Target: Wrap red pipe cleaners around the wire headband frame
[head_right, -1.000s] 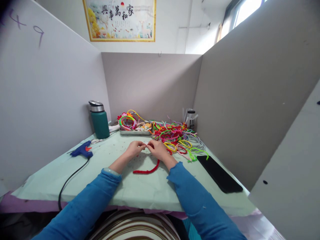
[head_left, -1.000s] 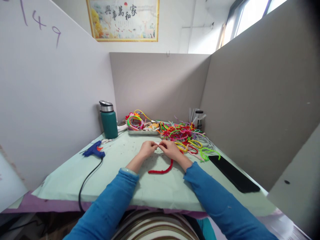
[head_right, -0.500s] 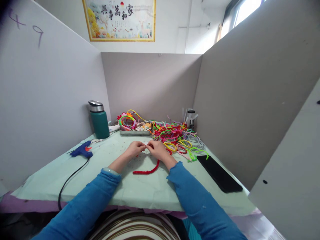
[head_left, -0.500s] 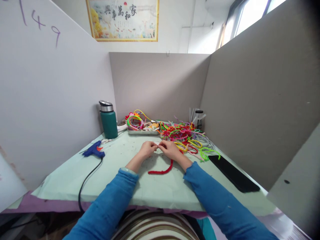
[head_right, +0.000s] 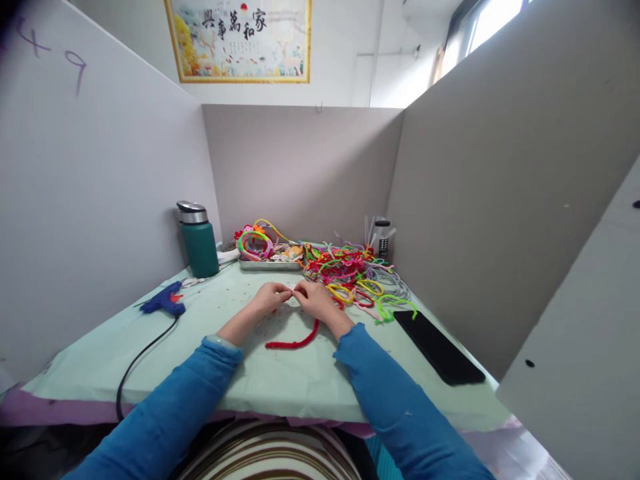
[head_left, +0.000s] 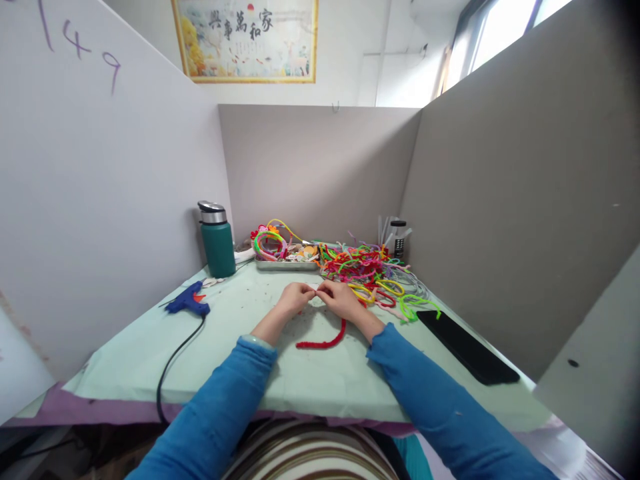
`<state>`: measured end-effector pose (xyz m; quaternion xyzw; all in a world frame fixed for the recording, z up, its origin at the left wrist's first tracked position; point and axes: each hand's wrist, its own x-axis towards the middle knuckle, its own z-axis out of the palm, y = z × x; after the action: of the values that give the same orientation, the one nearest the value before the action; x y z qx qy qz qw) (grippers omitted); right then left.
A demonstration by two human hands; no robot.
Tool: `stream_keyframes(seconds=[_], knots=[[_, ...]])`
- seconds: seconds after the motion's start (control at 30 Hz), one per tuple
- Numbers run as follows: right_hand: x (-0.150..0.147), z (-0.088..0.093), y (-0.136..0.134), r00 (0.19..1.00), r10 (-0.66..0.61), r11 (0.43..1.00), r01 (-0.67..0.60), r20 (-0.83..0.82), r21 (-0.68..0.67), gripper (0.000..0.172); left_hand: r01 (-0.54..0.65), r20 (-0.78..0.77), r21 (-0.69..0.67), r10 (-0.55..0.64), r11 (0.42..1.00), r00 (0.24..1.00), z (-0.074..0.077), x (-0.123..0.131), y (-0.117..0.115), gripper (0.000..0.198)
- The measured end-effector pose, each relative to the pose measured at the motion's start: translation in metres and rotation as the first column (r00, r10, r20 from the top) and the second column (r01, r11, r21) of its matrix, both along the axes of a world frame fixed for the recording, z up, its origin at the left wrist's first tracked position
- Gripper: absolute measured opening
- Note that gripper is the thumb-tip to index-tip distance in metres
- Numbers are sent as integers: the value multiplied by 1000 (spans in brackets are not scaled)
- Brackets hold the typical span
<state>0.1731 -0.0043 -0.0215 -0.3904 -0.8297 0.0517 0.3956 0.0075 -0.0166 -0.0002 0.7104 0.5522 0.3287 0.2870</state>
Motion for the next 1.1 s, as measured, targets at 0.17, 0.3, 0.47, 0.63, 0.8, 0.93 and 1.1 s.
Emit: stream_keyframes(seconds=[0.17,0.3,0.47,0.63,0.8,0.93,1.1], knots=[[0,1,0,1000,-9,1000,9,-1,4,15,-22,8,19,21,1000,1000,-4,0,4,31],[0,1,-1,1000,-12,1000,12,-11,9,15,-30,-40,107,34,994,999,-6,-1,8,29],[-1,2,-1,999,-19,1000,20,-29,11,15,-53,-117,263,87,963,989,-5,-1,8,23],[0,2,-1,999,-9,1000,9,-32,9,14,-23,-162,291,73,956,984,-7,-1,11,24],[-1,3,-1,999,18,1000,-18,-39,12,14,-32,-108,195,54,980,993,-6,-1,11,27],[-2,4,-2,999,25,1000,-25,-34,3,14,-20,10,118,19,993,1000,-5,-2,8,26],[-1,5,-4,998,47,999,-47,-35,-12,14,15,139,-33,-10,999,990,-6,-1,6,24]])
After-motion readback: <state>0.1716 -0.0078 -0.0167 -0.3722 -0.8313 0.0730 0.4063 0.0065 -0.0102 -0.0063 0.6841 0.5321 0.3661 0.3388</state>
